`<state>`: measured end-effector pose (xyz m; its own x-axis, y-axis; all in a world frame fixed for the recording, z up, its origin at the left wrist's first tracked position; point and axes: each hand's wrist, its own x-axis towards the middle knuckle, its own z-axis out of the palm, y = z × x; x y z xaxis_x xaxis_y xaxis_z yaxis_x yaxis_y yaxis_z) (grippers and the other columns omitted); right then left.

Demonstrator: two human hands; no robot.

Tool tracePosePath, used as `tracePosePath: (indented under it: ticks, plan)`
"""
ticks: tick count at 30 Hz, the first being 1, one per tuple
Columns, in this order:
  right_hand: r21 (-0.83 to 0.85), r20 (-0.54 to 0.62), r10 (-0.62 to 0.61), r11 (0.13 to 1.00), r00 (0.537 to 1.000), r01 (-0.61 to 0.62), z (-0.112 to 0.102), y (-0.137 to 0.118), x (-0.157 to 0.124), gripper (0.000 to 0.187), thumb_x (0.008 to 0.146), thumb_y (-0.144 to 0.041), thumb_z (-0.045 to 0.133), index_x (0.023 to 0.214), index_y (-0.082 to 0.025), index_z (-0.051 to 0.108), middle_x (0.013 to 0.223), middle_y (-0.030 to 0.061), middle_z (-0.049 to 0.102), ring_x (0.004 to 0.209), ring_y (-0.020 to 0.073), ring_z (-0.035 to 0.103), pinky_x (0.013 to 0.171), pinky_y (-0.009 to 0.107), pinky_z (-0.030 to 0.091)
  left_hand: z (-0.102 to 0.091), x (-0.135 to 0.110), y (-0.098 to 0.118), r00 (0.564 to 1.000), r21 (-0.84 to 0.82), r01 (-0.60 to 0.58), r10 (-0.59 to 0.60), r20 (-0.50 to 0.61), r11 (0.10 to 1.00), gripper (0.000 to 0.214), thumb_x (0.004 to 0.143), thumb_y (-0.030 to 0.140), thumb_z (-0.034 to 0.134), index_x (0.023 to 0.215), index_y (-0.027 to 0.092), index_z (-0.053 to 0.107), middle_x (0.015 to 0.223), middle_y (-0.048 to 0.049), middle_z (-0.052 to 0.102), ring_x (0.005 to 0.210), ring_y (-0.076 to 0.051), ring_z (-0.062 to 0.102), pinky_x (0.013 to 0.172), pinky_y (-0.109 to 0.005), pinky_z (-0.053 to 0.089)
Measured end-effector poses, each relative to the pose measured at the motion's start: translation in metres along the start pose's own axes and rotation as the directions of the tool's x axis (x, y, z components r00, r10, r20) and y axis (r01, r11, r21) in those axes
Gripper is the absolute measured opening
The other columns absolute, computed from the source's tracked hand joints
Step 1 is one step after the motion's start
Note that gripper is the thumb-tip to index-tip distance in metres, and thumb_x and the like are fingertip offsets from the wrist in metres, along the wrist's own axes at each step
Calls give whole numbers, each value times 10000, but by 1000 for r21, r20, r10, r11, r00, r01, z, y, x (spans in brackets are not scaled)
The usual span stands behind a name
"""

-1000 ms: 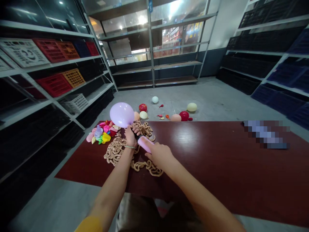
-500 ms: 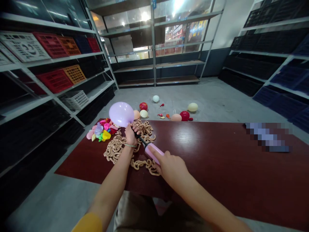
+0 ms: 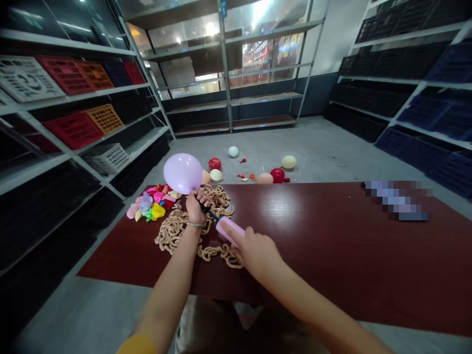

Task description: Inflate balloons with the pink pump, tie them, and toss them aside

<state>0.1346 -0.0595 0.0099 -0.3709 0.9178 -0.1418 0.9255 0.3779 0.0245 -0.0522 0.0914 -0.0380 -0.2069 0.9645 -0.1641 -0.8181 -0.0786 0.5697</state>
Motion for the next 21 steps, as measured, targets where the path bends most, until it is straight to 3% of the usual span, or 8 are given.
tracePosePath:
  ticks: [5, 9, 14, 18, 21]
  plan:
    - [6, 58, -11, 1000, 998, 10, -16, 10, -8, 657, 963, -437, 470, 1556, -433, 187, 965, 88, 667, 760, 277, 708, 633, 325, 486, -3, 3, 2, 997, -20, -71, 72, 13, 997, 256, 948, 304, 497, 732, 207, 400, 547, 78, 300, 372, -58, 312, 335, -182, 217]
    - [77, 52, -19, 997, 998, 15, -22, -5, 25, 727, 942, -480, 508, 1566, -416, 141, 997, 104, 691, 856, 293, 705, 691, 336, 483, -3, 0, 0, 997, -16, -66, 66, 26, 998, 265, 949, 333, 510, 743, 206, 402, 559, 77, 318, 382, -54, 325, 340, -176, 245]
    - [145, -31, -35, 989, 999, 39, -10, -18, 52, 721, 959, -491, 467, 1569, -420, 88, 1055, 97, 685, 888, 280, 699, 713, 330, 475, -4, 0, -1, 999, 37, -38, 38, 4, 999, 288, 940, 367, 524, 736, 211, 393, 551, 75, 318, 379, -58, 332, 337, -186, 250]
    - [93, 3, -17, 996, 1000, 17, 0, 0, 26, 715, 961, -470, 465, 1566, -438, 85, 1022, 90, 665, 829, 284, 705, 662, 318, 454, -5, 0, -4, 999, 14, -38, 37, 15, 999, 281, 917, 373, 551, 745, 216, 394, 553, 78, 312, 379, -62, 329, 339, -191, 243]
    - [129, 39, -55, 990, 998, 50, -5, 23, 0, 694, 958, -498, 456, 1564, -436, 124, 950, 67, 677, 804, 276, 703, 651, 306, 431, -4, 0, -6, 999, -13, -43, 43, 25, 999, 272, 906, 363, 569, 751, 214, 402, 557, 79, 320, 386, -61, 333, 351, -191, 250]
